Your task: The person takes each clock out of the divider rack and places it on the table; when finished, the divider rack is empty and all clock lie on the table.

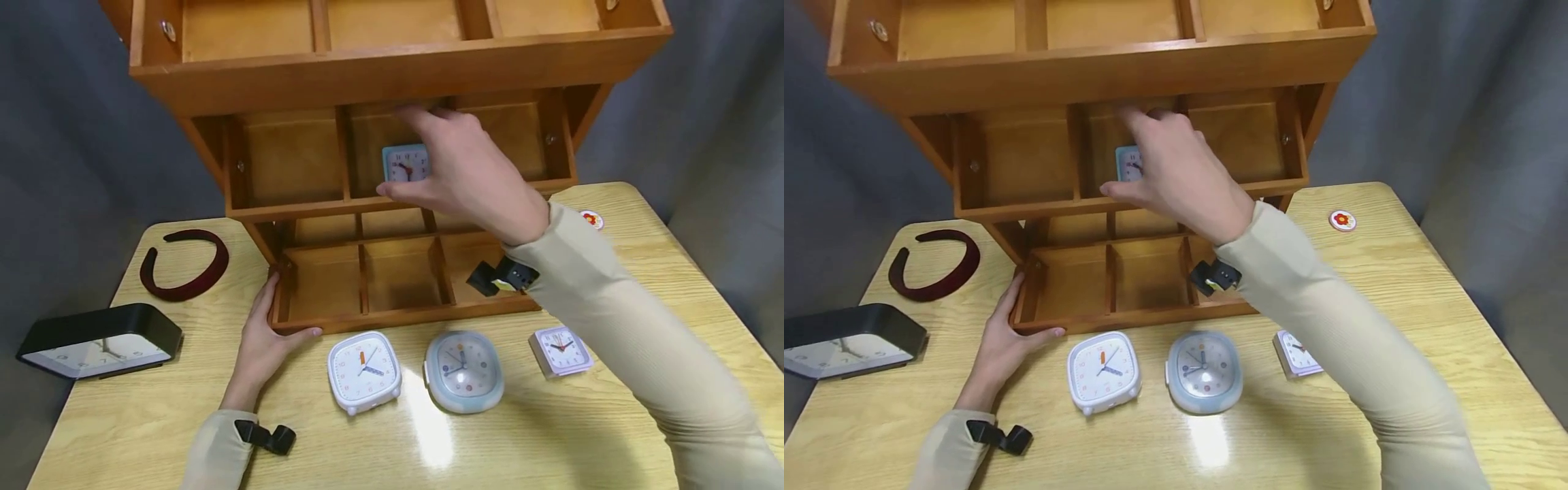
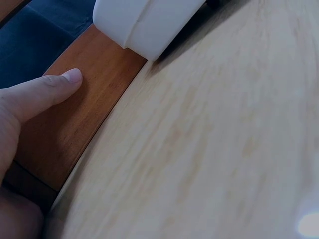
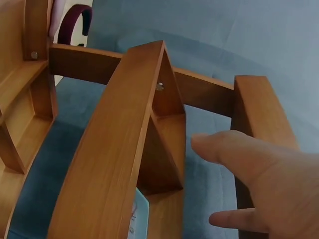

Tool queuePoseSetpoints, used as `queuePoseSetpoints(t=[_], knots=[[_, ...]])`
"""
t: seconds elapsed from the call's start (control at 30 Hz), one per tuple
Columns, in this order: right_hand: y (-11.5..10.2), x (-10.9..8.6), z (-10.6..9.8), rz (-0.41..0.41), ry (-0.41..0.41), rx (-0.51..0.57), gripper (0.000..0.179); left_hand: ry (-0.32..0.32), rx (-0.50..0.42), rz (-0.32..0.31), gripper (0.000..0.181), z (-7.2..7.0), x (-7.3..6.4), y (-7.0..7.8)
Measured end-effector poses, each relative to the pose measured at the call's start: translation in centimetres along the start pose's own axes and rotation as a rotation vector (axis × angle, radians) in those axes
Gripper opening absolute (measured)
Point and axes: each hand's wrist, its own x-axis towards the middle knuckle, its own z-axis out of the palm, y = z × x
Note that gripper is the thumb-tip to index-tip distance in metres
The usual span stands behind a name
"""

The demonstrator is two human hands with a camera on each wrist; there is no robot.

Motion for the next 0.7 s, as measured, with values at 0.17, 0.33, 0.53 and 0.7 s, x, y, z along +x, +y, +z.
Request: queuePoseSetpoints(t=[0.17,0.33,0.53,0.7], knots=[[-0.3,1.1,0.7,0.002,-0.052,-0.031,0.072,-0.002,0.008,0.0,0.119,-0.1,0.0,0.0],[-0.1,2.1,1.5,-0.01,-0.079,-0.081,0.07,0.0,0.005,0.011,0.119,-0.1,0.1,0.1],[0.0,2.5,2.5,0.014,-0.104,-0.121,0.075,0.0,0.004,0.006,0.119,0.1,0.0,0.0],[0.1,2.4,3.1,-0.01,0.007,-0.134,0.058,0.0,0.012,0.01,0.119,-0.1,0.0,0.1]])
